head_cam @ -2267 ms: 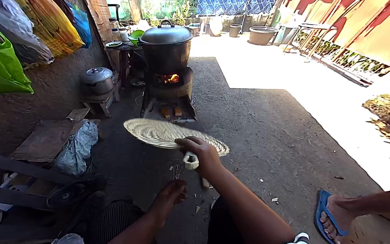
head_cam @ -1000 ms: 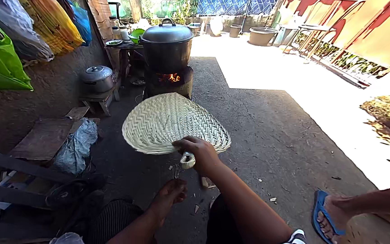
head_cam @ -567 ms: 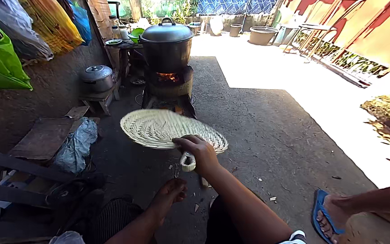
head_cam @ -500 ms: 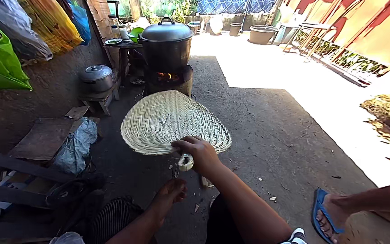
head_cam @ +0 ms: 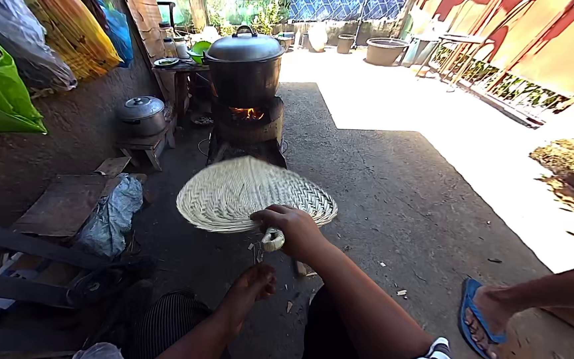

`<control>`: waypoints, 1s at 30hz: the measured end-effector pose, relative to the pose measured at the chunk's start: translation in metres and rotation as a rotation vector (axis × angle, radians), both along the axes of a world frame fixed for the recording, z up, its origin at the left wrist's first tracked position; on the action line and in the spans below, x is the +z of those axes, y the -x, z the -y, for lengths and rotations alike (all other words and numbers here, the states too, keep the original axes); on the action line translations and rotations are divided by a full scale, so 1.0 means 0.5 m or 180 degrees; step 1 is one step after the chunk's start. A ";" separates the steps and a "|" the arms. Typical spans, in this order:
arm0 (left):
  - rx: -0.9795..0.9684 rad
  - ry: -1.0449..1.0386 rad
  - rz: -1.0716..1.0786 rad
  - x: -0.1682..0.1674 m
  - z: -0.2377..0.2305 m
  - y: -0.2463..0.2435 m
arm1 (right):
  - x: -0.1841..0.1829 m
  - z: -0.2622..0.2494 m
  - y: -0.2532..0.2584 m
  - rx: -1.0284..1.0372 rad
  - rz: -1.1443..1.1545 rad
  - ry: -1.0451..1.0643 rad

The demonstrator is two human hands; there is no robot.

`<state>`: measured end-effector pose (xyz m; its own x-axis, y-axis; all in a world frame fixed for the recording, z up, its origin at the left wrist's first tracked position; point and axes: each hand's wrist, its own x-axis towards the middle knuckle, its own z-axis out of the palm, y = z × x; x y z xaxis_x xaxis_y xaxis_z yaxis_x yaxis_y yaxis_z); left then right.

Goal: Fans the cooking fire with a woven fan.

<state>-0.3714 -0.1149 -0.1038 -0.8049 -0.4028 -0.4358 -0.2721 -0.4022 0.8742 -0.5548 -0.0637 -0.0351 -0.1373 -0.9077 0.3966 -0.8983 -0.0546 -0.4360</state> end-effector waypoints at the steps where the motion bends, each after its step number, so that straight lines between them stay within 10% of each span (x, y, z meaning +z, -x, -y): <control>1: -0.0010 0.0021 -0.0010 -0.001 0.001 0.001 | 0.003 -0.004 0.002 0.0035 0.0033 0.0045; 5: -0.0004 0.0004 -0.0052 -0.007 0.001 -0.002 | -0.017 0.005 -0.003 -0.0252 -0.0224 0.0757; 30: -0.0013 0.0025 -0.0084 0.000 0.002 -0.003 | 0.002 -0.009 0.007 0.0212 -0.0148 0.0309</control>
<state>-0.3699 -0.1158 -0.1039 -0.8176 -0.4028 -0.4114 -0.2506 -0.3944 0.8841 -0.5585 -0.0593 -0.0339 -0.0575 -0.8712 0.4875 -0.9103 -0.1547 -0.3839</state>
